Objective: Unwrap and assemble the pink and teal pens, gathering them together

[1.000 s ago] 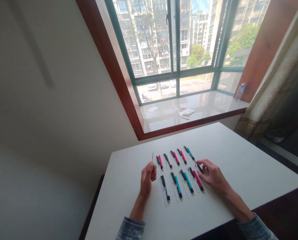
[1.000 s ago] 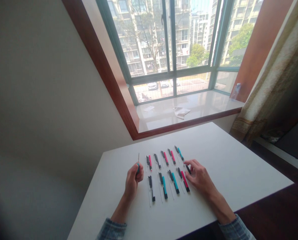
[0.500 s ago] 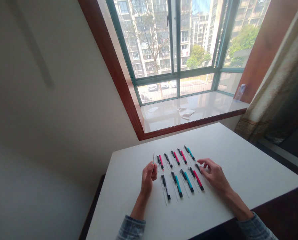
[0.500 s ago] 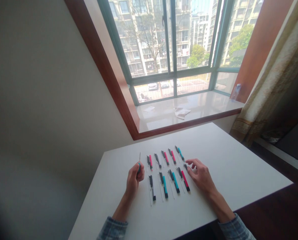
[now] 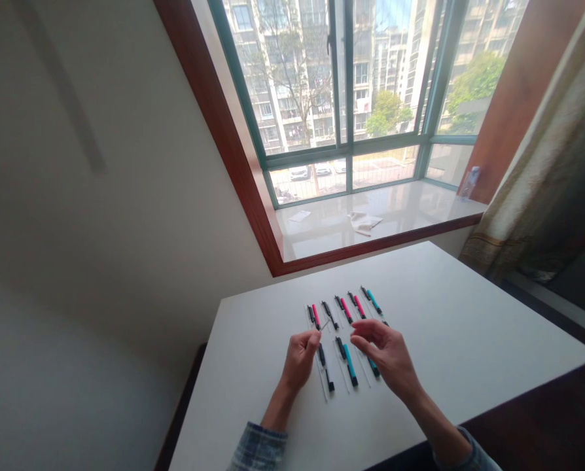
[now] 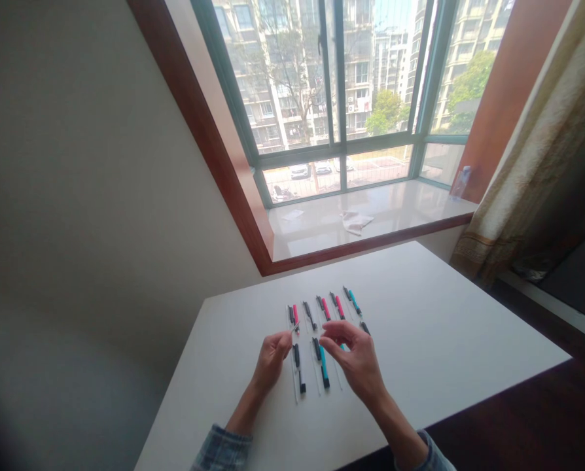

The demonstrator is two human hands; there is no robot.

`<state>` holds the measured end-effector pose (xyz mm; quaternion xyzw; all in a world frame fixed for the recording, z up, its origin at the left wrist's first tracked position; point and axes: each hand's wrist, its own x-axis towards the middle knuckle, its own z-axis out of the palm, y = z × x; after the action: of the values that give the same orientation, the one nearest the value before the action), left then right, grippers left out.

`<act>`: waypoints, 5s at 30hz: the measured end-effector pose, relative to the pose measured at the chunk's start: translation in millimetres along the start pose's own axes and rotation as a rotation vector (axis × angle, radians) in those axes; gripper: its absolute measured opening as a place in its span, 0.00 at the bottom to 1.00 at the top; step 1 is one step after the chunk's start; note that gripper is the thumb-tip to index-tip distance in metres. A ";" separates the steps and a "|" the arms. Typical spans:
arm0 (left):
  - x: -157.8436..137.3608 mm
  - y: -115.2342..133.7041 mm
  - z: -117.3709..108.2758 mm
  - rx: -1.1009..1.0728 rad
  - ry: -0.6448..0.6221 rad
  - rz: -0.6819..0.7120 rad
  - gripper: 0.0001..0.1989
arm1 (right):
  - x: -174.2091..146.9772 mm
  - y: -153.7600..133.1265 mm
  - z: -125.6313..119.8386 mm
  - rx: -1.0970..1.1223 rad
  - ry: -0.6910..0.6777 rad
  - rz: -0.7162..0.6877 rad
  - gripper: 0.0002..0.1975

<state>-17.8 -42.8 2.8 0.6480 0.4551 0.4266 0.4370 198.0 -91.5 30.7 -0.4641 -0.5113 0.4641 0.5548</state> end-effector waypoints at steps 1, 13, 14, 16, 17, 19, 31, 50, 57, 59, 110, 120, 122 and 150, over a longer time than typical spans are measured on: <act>-0.9 1.3 -0.1 0.032 -0.024 0.015 0.27 | 2.6 -3.4 8.4 0.032 -0.024 0.008 0.20; -4.1 14.1 -4.1 0.232 -0.127 0.079 0.24 | 16.5 4.6 33.0 0.149 0.009 0.054 0.18; -4.0 14.6 -4.4 0.230 -0.120 0.075 0.24 | 18.0 4.9 27.1 0.132 0.042 0.048 0.18; -3.7 14.8 -5.2 0.232 -0.094 0.068 0.24 | 22.7 7.9 9.4 0.107 0.113 0.047 0.19; -3.4 14.6 -5.5 0.236 -0.079 0.065 0.24 | 25.6 10.9 -2.0 0.108 0.160 0.051 0.20; -2.9 13.8 -5.8 0.243 -0.056 0.064 0.24 | 31.3 19.9 -28.5 0.114 0.213 0.060 0.21; -0.2 9.5 -3.6 0.252 -0.052 0.047 0.24 | 23.5 62.7 -96.5 -0.401 0.363 -0.060 0.23; 2.0 12.7 -3.0 0.262 -0.074 0.037 0.24 | 22.2 55.0 -69.6 -0.770 0.164 -0.228 0.10; 2.3 11.4 -1.8 0.256 -0.058 0.021 0.25 | 21.7 54.5 -71.4 -0.782 0.152 -0.209 0.08; 2.3 11.5 -1.7 0.255 -0.059 0.020 0.25 | 20.9 53.2 -71.0 -0.786 0.152 -0.206 0.08; 2.4 7.0 -2.2 0.314 -0.058 0.055 0.24 | 19.8 52.9 -76.4 -0.716 0.111 -0.149 0.09; 1.9 7.5 -1.5 0.314 -0.057 0.055 0.23 | 20.5 53.0 -75.2 -0.705 0.123 -0.141 0.09; 1.9 7.2 -1.6 0.312 -0.058 0.054 0.23 | 21.0 52.1 -74.8 -0.701 0.122 -0.142 0.09; 0.6 9.3 -1.5 0.257 -0.092 0.069 0.25 | -4.9 12.8 -23.9 -0.356 0.098 -0.120 0.13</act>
<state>-17.0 -43.9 12.2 0.7327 0.4629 0.3494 0.3561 221.1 -95.6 16.3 -0.5456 -0.5847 0.3092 0.5146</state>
